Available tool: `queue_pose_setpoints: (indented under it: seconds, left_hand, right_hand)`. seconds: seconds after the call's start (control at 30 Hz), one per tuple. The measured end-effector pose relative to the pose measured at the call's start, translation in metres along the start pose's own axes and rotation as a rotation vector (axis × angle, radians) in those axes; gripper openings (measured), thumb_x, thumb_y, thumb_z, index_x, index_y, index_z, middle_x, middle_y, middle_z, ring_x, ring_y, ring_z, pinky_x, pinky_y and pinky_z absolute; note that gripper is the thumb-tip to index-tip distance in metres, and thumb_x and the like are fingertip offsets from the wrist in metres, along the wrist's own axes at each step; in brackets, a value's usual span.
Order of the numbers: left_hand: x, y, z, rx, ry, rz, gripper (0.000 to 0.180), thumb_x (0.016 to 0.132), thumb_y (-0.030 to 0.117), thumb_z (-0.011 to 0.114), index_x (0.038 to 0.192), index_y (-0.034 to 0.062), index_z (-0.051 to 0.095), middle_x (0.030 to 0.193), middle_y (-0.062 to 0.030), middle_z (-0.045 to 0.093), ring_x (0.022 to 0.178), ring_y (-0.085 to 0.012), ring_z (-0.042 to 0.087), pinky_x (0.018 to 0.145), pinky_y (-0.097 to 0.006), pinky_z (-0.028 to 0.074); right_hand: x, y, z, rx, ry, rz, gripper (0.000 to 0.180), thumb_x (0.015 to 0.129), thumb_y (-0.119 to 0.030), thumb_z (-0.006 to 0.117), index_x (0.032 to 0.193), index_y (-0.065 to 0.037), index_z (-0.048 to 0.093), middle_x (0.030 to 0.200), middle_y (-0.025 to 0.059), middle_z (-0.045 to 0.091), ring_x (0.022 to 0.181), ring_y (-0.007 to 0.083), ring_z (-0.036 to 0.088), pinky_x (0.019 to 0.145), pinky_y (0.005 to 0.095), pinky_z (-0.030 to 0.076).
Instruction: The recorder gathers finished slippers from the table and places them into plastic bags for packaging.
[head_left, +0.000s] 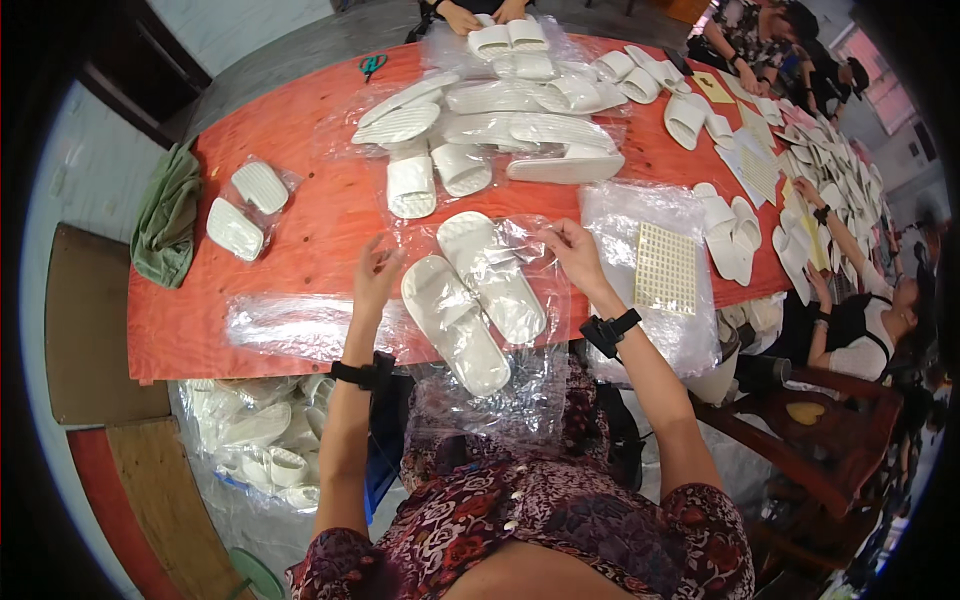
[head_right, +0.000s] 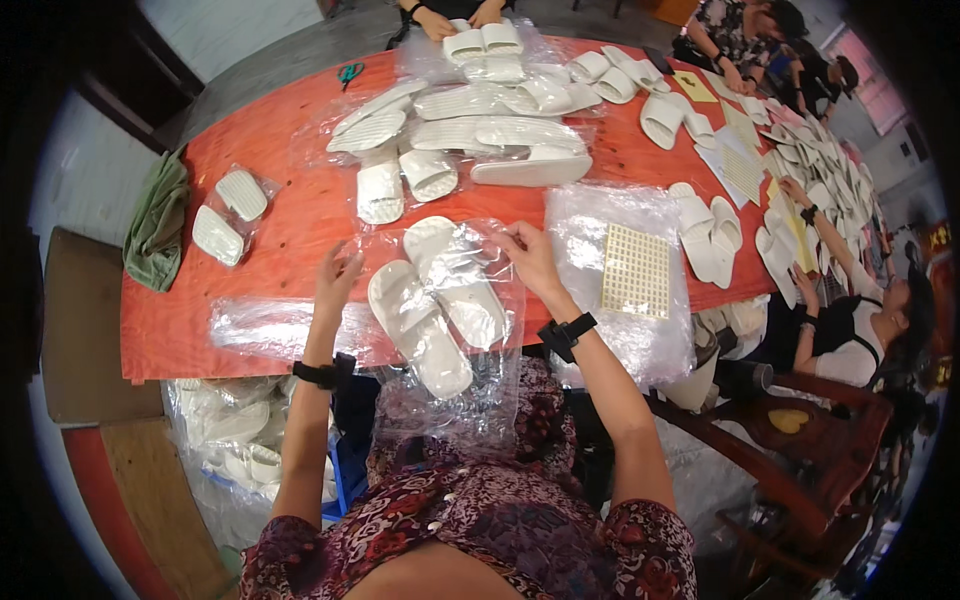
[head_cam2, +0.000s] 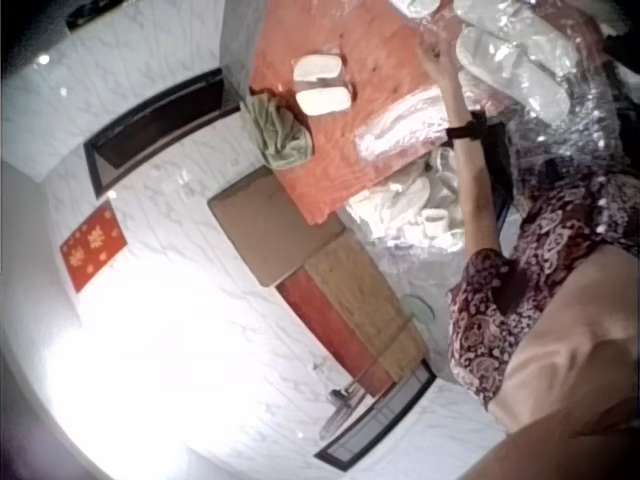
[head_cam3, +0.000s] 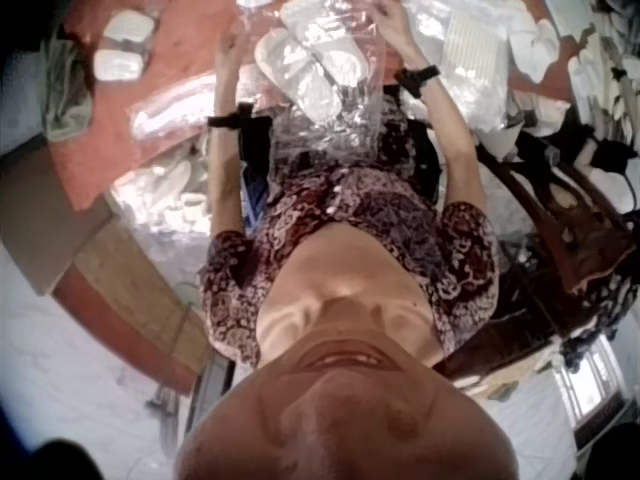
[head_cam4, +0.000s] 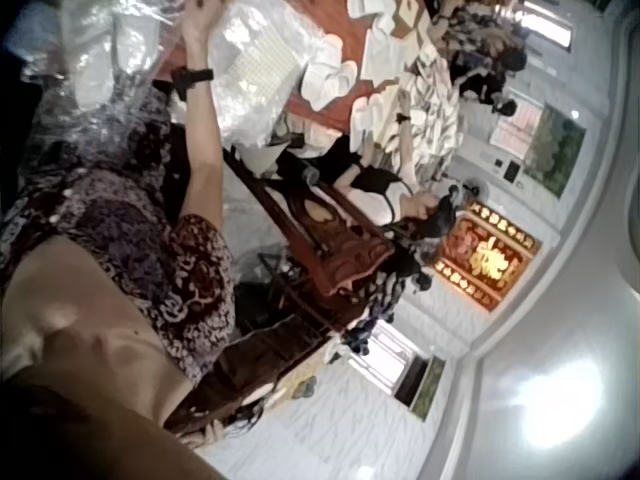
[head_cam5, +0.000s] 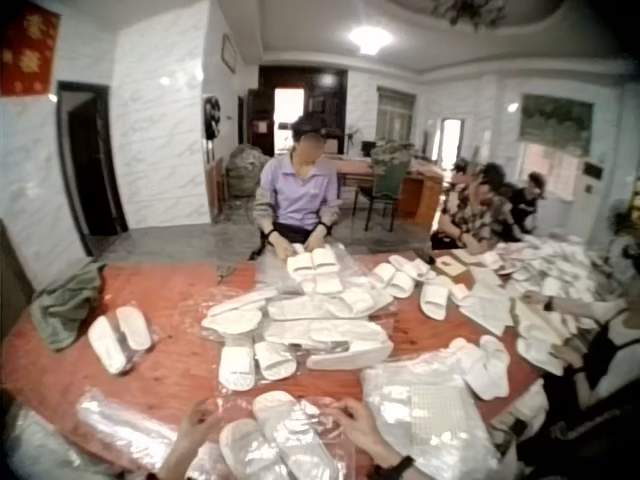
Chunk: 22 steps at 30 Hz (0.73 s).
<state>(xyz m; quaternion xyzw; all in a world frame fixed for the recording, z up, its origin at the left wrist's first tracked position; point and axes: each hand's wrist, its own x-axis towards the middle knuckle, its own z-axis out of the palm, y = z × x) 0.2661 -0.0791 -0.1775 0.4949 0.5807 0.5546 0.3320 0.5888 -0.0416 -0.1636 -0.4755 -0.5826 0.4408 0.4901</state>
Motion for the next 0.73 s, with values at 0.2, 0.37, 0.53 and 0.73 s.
queue_pose_setpoints:
  seconds: [0.2,0.37,0.53,0.73]
  left_hand:
    - [0.015,0.018,0.039,-0.246,-0.174,-0.278,0.017,0.084,0.02,0.063,0.092,0.006,0.06,0.069,0.0024,0.055,0.051,-0.0031,0.044,0.044,-0.018,0.035]
    - [0.008,0.041,0.09,-0.259,-0.267,-0.281,0.014,0.083,0.021,0.063,0.086,0.0075,0.06,0.067,0.0027,0.055,0.044,-0.0021,0.039,0.038,-0.019,0.028]
    - [0.0,0.055,0.151,-0.333,-0.353,-0.269,0.019,0.083,0.02,0.064,0.094,0.0055,0.062,0.069,0.0029,0.055,0.043,0.0001,0.036,0.037,-0.018,0.026]
    - [-0.013,0.055,0.212,-0.365,-0.349,-0.217,0.023,0.081,0.021,0.067,0.097,0.0064,0.06,0.071,0.0032,0.053,0.046,-0.0015,0.037,0.037,-0.019,0.027]
  right_hand:
    - [-0.017,-0.033,-0.04,0.029,0.172,0.04,0.012,0.087,-0.014,0.058,0.083,-0.003,0.056,0.06,-0.0027,0.052,0.049,0.0017,0.042,0.044,0.0183,0.035]
    - [-0.033,-0.049,-0.091,-0.038,0.281,0.157,0.021,0.09,-0.021,0.053,0.079,-0.003,0.055,0.05,-0.0024,0.043,0.04,0.0035,0.038,0.036,0.0212,0.031]
    - [-0.052,-0.044,-0.149,0.023,0.365,0.183,0.019,0.091,-0.024,0.051,0.088,-0.006,0.056,0.048,-0.0037,0.04,0.037,0.0034,0.034,0.034,0.0212,0.026]
    - [-0.058,-0.026,-0.217,0.112,0.316,0.249,0.015,0.09,-0.023,0.05,0.093,-0.008,0.055,0.054,-0.0044,0.042,0.042,0.0038,0.036,0.039,0.0188,0.028]
